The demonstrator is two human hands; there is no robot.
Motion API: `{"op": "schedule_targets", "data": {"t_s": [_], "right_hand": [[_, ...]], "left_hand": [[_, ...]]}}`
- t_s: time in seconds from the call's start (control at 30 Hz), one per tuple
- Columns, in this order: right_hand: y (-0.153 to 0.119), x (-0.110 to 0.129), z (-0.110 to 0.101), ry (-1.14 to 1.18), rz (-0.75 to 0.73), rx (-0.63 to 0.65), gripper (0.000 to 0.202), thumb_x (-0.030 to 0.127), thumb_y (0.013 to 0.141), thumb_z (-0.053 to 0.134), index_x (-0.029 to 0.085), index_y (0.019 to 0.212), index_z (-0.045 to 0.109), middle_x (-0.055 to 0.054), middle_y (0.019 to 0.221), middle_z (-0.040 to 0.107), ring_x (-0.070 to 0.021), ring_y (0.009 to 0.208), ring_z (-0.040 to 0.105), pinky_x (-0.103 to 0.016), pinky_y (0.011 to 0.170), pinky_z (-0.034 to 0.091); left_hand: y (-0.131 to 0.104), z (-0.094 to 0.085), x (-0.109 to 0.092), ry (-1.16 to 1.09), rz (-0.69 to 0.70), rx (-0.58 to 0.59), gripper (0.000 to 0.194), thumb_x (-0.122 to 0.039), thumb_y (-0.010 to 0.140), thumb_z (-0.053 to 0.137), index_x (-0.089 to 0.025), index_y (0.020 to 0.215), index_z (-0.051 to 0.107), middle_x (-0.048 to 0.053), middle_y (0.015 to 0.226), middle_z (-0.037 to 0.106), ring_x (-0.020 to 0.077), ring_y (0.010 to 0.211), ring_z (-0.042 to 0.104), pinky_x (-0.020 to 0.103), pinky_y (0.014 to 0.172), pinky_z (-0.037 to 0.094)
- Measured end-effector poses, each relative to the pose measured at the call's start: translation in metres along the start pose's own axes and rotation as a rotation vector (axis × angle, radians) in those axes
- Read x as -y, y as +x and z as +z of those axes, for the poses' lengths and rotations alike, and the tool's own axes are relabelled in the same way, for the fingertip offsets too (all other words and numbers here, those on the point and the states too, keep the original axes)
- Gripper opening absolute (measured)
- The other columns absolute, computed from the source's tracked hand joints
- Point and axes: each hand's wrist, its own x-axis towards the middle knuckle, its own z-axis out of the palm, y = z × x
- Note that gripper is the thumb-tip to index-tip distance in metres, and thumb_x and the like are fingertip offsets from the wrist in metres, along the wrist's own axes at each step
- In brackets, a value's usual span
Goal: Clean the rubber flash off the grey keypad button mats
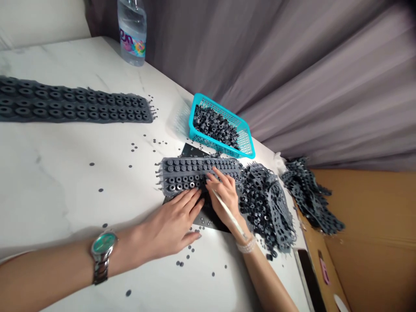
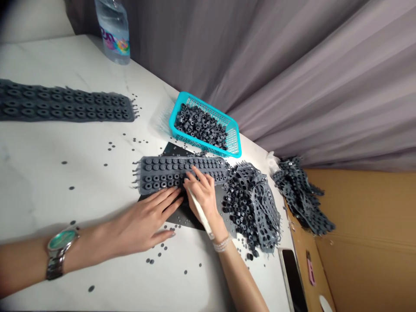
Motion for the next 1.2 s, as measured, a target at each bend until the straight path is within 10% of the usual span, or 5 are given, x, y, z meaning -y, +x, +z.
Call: {"op": "schedule_targets", "data": {"t_s": [0.53, 0.8, 1.2], "right_hand": [[0.008, 0.010, -0.008, -0.118, -0.160, 0.244, 0.023, 0.012, 0.100, 0.040, 0.016, 0.117, 0.055, -0.017, 0.126, 0.067, -0.0245, 0.135, 0.050, -0.043, 0.100, 0.042], [0.009, -0.035, -0.002, -0.162, 0.176, -0.063, 0.019, 0.015, 0.099, 0.043, 0.021, 0.102, 0.061, -0.013, 0.115, 0.072, -0.0270, 0.131, 0.054, -0.047, 0.096, 0.045], [-0.007, 0.001, -0.002, -0.022, 0.042, 0.029, 0.016, 0.010, 0.093, 0.055, 0.024, 0.101, 0.058, -0.007, 0.113, 0.074, -0.0241, 0.126, 0.059, -0.043, 0.095, 0.043]], "left_hand": [[0.000, -0.001, 0.001, 0.009, 0.010, 0.006, 0.075, -0.057, 0.091, 0.049, -0.001, 0.141, 0.046, 0.023, 0.146, 0.048, 0.0341, 0.135, 0.046, 0.044, 0.115, 0.031], [0.000, -0.005, 0.001, 0.028, 0.025, 0.018, 0.075, -0.059, 0.090, 0.050, -0.003, 0.140, 0.049, 0.023, 0.148, 0.045, 0.0334, 0.137, 0.044, 0.042, 0.112, 0.036], [-0.001, -0.002, 0.002, 0.018, 0.019, 0.001, 0.071, -0.057, 0.092, 0.048, -0.004, 0.140, 0.050, 0.022, 0.148, 0.046, 0.0328, 0.138, 0.042, 0.042, 0.115, 0.031]]}}
